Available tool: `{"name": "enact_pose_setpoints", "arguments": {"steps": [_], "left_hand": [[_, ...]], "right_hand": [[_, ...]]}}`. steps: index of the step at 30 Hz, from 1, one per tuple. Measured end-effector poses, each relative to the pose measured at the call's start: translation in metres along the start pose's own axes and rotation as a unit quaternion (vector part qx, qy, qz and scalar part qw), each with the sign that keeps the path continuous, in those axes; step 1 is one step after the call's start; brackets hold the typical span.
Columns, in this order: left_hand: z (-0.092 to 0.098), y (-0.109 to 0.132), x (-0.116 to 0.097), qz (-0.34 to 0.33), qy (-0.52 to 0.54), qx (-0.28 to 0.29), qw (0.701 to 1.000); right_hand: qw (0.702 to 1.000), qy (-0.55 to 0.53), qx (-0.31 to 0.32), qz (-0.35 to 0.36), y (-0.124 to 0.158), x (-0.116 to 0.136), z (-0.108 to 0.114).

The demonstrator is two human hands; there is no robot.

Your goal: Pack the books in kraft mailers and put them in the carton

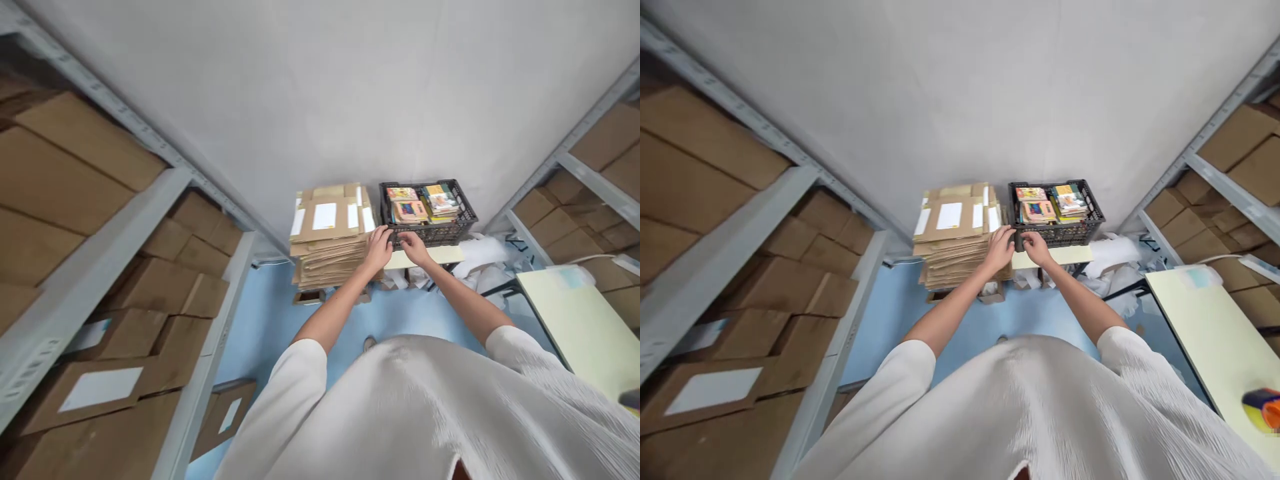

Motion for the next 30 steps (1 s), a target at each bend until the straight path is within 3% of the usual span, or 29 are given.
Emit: {"name": "enact_pose_setpoints", "arguments": {"steps": [5,10,14,20,24,30], "left_hand": [[0.081,0.029,0.077,0.054,-0.003,-0.043,0.998],[0.127,0.044,0.122,0.072,-0.009,-0.056,0.996],[0.141,0.042,0.139,0.068,-0.029,-0.041,0.996],[0.141,0.039,0.154,0.083,-0.058,-0.019,0.995],[0.143,0.039,0.152,0.065,-0.082,-0.014,0.994],[0.153,0.042,0.137,0.034,-0.224,-0.008,0.974]], "right_hand": [[0.991,0.070,0.023,0.111,-0.019,0.071,-0.084],[0.976,0.180,0.049,0.109,-0.033,0.103,-0.135],[0.970,0.218,0.059,0.090,-0.040,0.105,-0.155],[0.968,0.217,0.064,0.105,-0.041,0.108,-0.165],[0.968,0.205,0.069,0.127,-0.047,0.115,-0.169],[0.955,0.215,0.041,0.199,-0.044,0.130,-0.158]]}}
Point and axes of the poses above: each hand's wrist, its own y-axis away from the middle knuckle, its own z-axis out of the back of the hand, x = y × z, the point moved 7 cm from there along -y, towards the middle knuckle, and after that the axes turned 1 degree about -x, right-handed, at the moved point
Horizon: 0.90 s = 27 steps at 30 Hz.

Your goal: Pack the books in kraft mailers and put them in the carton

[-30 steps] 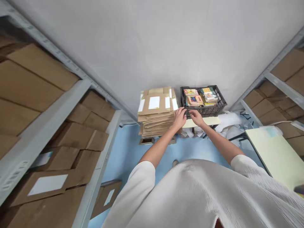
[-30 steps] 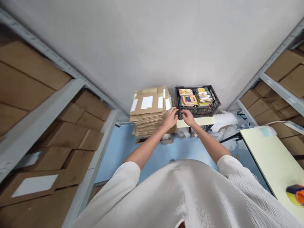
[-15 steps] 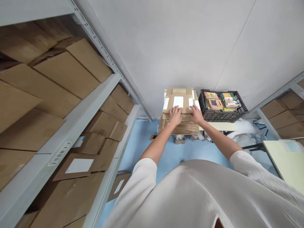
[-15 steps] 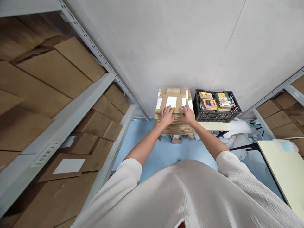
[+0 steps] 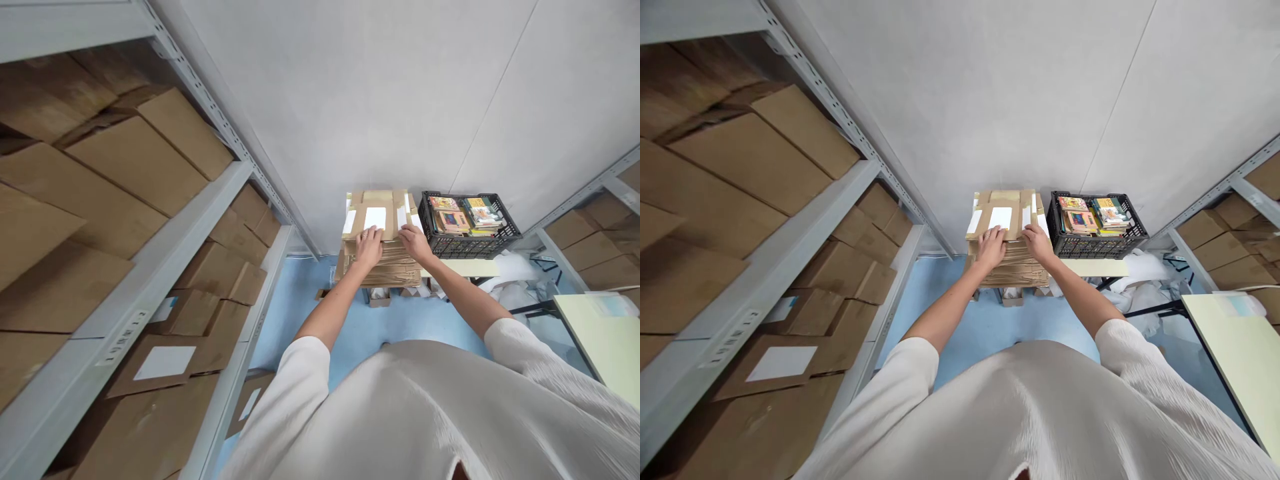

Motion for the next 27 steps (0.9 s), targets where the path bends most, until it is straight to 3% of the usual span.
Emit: {"name": "enact_pose_setpoints", "arguments": {"steps": [5,9,19,23,27], "left_hand": [[0.010,0.000,-0.004,-0.041,-0.049,-0.005,0.998],[0.015,-0.001,-0.009,-0.074,-0.055,0.001,0.996],[0.032,-0.006,-0.023,-0.118,-0.045,-0.058,0.990],[0.032,-0.010,-0.040,-0.146,-0.042,-0.065,0.986],[0.026,-0.022,-0.077,-0.188,-0.033,-0.068,0.979]], "right_hand": [[0.999,0.036,-0.022,0.019,0.017,0.011,0.018],[0.990,0.142,-0.005,-0.007,0.027,0.022,0.023],[0.971,0.236,-0.022,0.017,0.019,0.037,0.035],[0.968,0.249,-0.028,0.019,0.022,0.034,0.045],[0.959,0.280,-0.046,0.001,0.037,0.017,0.072]]}}
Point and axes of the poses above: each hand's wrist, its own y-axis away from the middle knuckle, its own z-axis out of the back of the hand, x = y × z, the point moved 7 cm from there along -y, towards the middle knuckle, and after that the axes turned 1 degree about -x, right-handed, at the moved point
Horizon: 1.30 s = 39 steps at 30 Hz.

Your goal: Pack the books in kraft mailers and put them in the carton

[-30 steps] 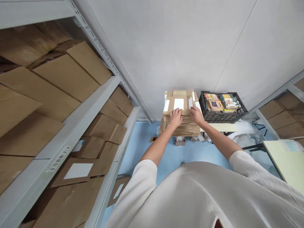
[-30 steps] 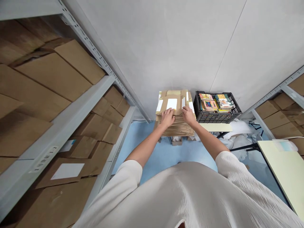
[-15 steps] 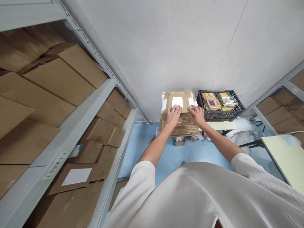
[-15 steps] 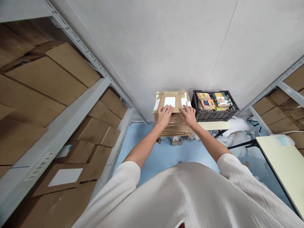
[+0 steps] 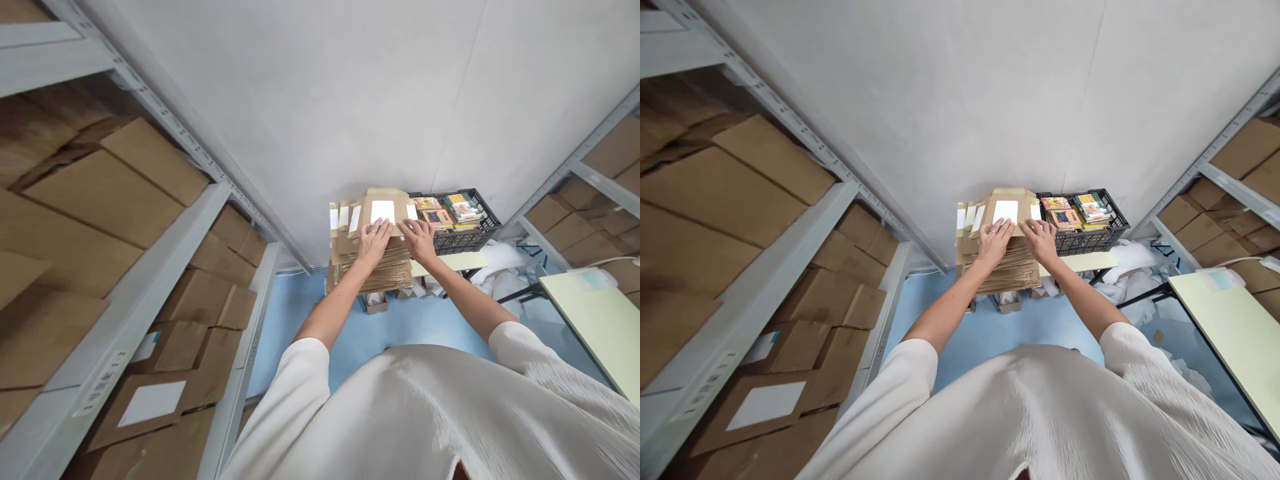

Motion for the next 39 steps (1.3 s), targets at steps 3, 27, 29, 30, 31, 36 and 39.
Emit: {"name": "enact_pose_setpoints", "arguments": {"steps": [3,27,29,30,31,36,39], "left_hand": [[-0.010,-0.026,-0.034,-0.040,0.013,-0.003,0.999],[-0.165,-0.134,-0.563,-0.383,0.148,0.142,0.901],[-0.180,-0.129,-0.606,-0.408,0.158,0.158,0.885],[-0.187,-0.126,-0.626,-0.419,0.165,0.166,0.877],[-0.194,-0.124,-0.645,-0.428,0.173,0.173,0.870],[-0.229,-0.120,-0.720,-0.479,0.213,0.200,0.828],[-0.252,-0.123,-0.750,-0.509,0.216,0.212,0.806]], "right_hand": [[0.999,0.033,-0.008,-0.031,0.019,-0.036,0.017],[0.911,0.126,0.030,-0.392,0.407,-0.370,0.205],[0.899,0.129,0.034,-0.417,0.444,-0.387,0.217],[0.892,0.131,0.039,-0.430,0.462,-0.394,0.222],[0.885,0.134,0.046,-0.443,0.478,-0.400,0.227],[0.849,0.145,0.075,-0.502,0.539,-0.426,0.239],[0.832,0.147,0.080,-0.529,0.561,-0.443,0.238]]}}
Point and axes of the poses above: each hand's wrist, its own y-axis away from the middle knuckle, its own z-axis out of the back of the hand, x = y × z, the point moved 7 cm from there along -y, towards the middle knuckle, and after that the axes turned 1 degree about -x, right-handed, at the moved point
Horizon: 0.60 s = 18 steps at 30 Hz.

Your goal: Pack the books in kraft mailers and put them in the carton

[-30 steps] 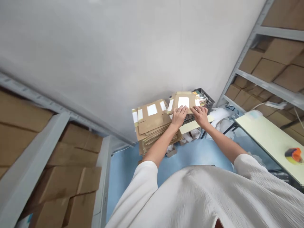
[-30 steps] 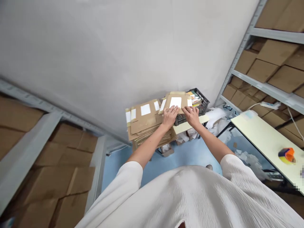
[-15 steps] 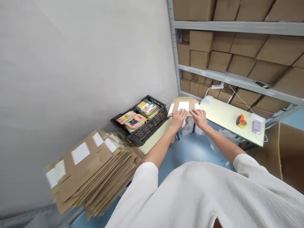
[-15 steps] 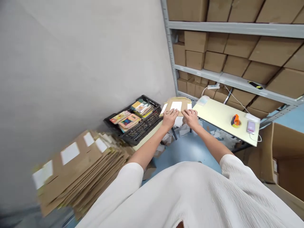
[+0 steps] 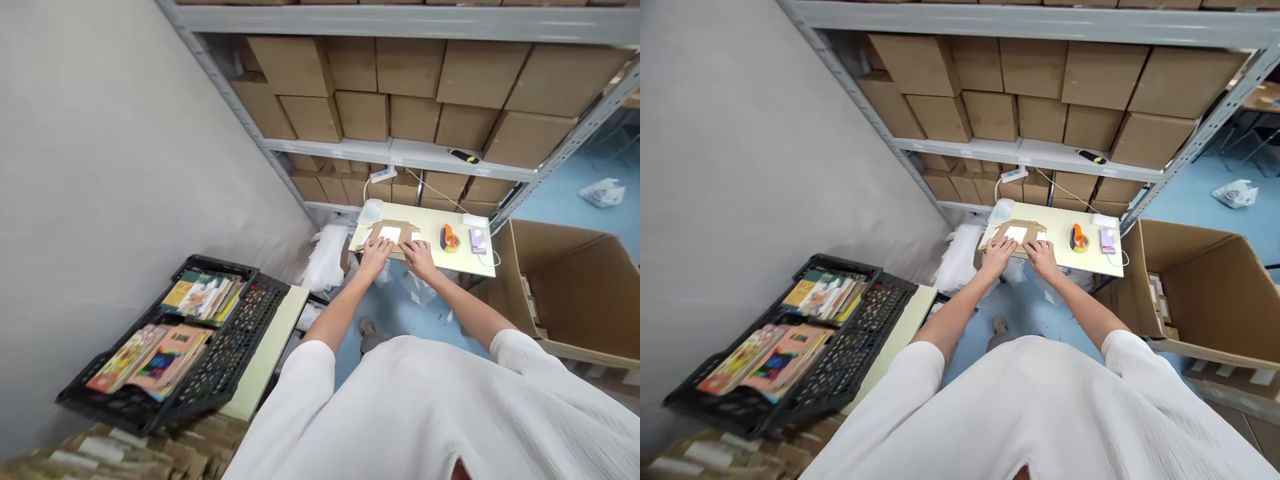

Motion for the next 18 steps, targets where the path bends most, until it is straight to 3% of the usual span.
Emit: {"name": "enact_pose_setpoints", "arguments": {"steps": [5,14,18], "left_hand": [[-0.026,-0.052,0.021,-0.049,0.005,0.026,0.998],[-0.047,-0.166,0.086,-0.148,0.020,0.092,0.984],[-0.070,-0.189,0.108,-0.165,0.028,0.132,0.977]], "right_hand": [[0.999,0.017,0.009,-0.046,-0.027,-0.032,-0.022],[0.985,0.047,0.057,-0.156,-0.107,-0.071,-0.062],[0.973,0.037,0.103,-0.203,-0.126,-0.073,-0.086]]}}
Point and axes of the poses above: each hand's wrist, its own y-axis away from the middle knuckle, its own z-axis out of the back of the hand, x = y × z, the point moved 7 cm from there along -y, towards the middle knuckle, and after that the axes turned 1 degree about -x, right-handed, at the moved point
